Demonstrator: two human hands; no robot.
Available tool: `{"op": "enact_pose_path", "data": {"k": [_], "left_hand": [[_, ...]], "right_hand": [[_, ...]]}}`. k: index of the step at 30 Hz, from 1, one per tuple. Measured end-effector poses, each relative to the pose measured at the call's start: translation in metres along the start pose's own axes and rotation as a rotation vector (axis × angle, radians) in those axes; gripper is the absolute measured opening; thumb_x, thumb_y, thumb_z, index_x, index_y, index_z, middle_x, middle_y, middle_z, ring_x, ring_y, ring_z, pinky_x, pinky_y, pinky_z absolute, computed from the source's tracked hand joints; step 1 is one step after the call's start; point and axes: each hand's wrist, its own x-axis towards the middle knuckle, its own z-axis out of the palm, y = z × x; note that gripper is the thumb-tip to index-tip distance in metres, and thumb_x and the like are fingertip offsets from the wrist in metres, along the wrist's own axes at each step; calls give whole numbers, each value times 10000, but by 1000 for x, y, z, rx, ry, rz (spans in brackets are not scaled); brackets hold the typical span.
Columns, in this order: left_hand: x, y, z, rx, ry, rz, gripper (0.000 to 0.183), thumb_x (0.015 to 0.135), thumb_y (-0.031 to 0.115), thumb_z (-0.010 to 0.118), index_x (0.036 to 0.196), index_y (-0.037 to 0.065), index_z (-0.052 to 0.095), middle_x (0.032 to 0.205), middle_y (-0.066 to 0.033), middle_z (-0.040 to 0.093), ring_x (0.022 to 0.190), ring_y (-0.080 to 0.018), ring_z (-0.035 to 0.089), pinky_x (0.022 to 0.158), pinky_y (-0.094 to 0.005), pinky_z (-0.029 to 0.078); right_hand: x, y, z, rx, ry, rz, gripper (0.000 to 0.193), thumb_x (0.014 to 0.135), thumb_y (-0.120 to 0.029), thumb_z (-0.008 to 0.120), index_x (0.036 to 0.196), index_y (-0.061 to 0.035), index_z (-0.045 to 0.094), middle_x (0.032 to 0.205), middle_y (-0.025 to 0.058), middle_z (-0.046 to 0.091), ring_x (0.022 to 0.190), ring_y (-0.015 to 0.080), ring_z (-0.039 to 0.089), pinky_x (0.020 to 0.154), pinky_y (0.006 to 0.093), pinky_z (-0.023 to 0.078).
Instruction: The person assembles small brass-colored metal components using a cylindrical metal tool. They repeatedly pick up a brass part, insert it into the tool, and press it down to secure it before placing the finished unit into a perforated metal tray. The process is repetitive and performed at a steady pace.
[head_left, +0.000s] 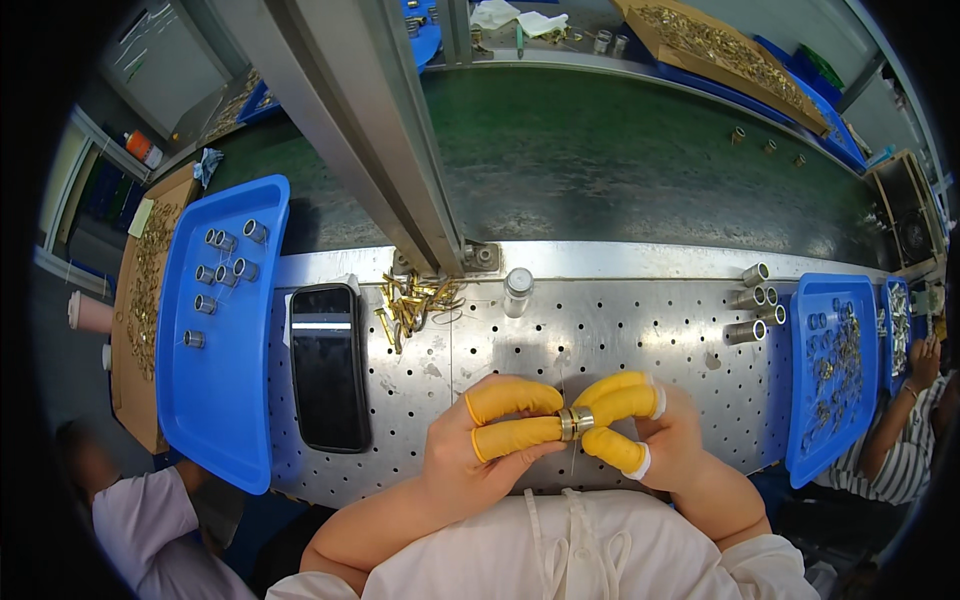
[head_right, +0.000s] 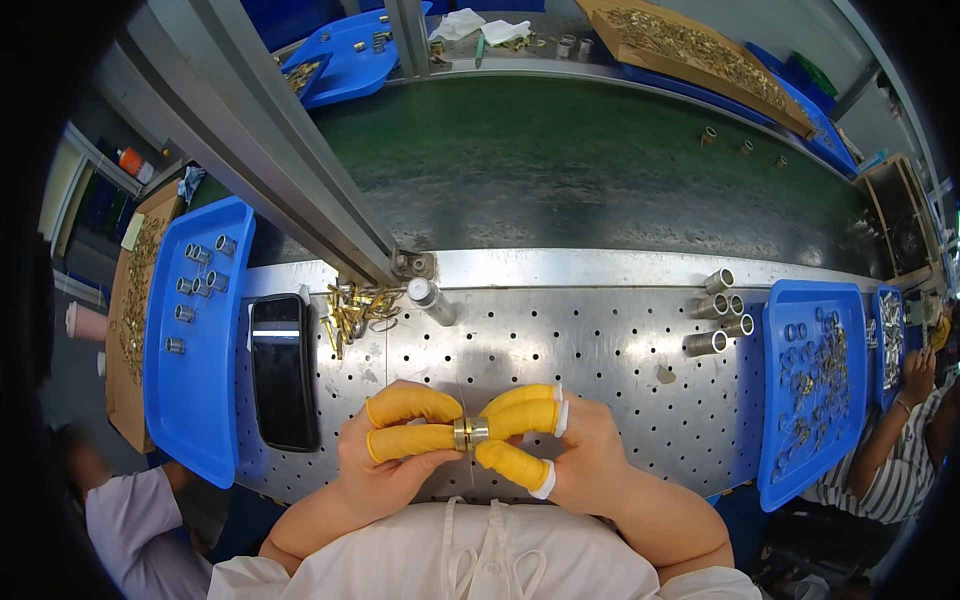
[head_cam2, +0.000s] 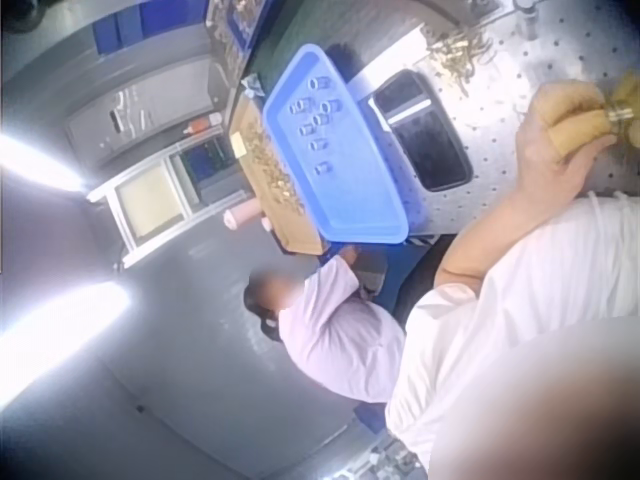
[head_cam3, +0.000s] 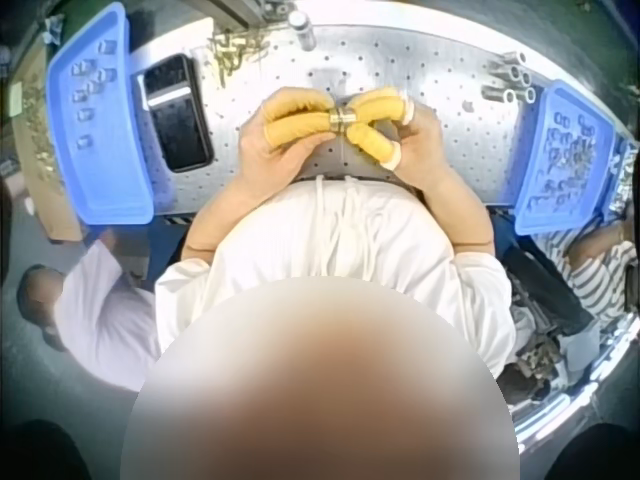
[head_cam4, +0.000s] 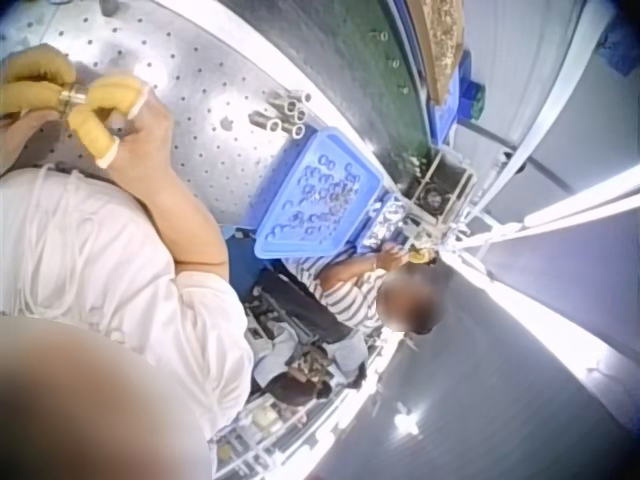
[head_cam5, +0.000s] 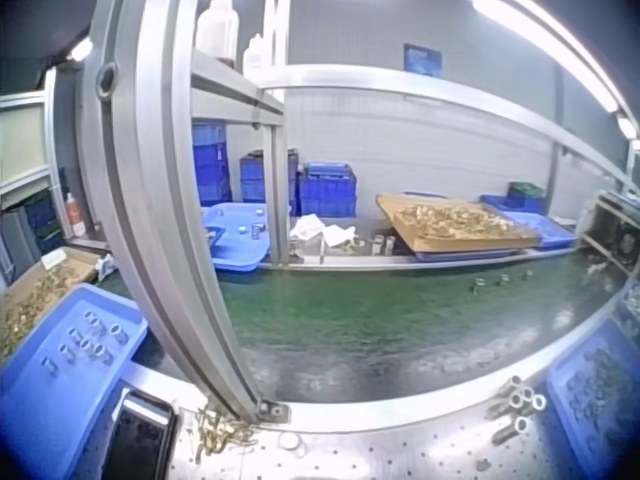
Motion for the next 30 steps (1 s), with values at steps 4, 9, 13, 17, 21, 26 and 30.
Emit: {"op": "enact_pose_path", "data": {"k": [4,9,13,17,21,26,30], "left_hand": [[1,1,0,26,-33,-14,165,683,12,697,832,-18,635,910,-119,584,760,-185,564,635,-247,445],[-8,-1,0,-273,-1,-284,175,712,8,679,875,-18,620,978,-113,568,822,-183,563,700,-256,453],[-7,1,-1,-226,-2,-265,170,699,3,685,854,-24,620,965,-124,567,798,-177,556,679,-249,445],[-1,1,-3,26,-45,6,160,674,7,699,820,-3,633,913,-122,574,769,-190,552,645,-251,440],[-2,-1,-2,81,-41,37,165,667,10,705,816,14,635,909,-111,581,786,-215,561,653,-274,454],[-8,-2,-2,-498,-30,-361,225,654,-38,712,841,7,596,906,-83,583,821,-167,559,705,-276,470],[-8,-4,-6,-872,-85,-655,295,610,-79,729,824,12,548,878,-69,579,805,-129,562,723,-271,484]], "right_hand": [[-1,2,3,19,49,-14,236,652,-14,723,861,-23,616,902,89,607,737,157,591,625,248,485],[10,-4,6,-212,38,-274,243,647,-11,723,865,-23,616,895,92,602,745,167,592,627,255,490],[7,-4,7,-62,37,-104,232,658,3,709,868,-18,612,898,96,598,758,182,590,663,264,484],[1,0,4,236,-12,143,216,671,3,700,866,-17,609,920,97,602,769,187,594,710,268,470],[2,0,4,184,-13,105,204,676,-5,701,858,-23,611,919,96,613,790,190,598,725,273,468],[7,-6,3,17,-47,-117,197,671,-24,713,846,-27,622,903,104,619,776,203,609,694,280,486],[7,-7,4,0,-107,-195,223,649,-28,732,847,-19,630,902,104,619,740,220,614,658,280,497]]}}
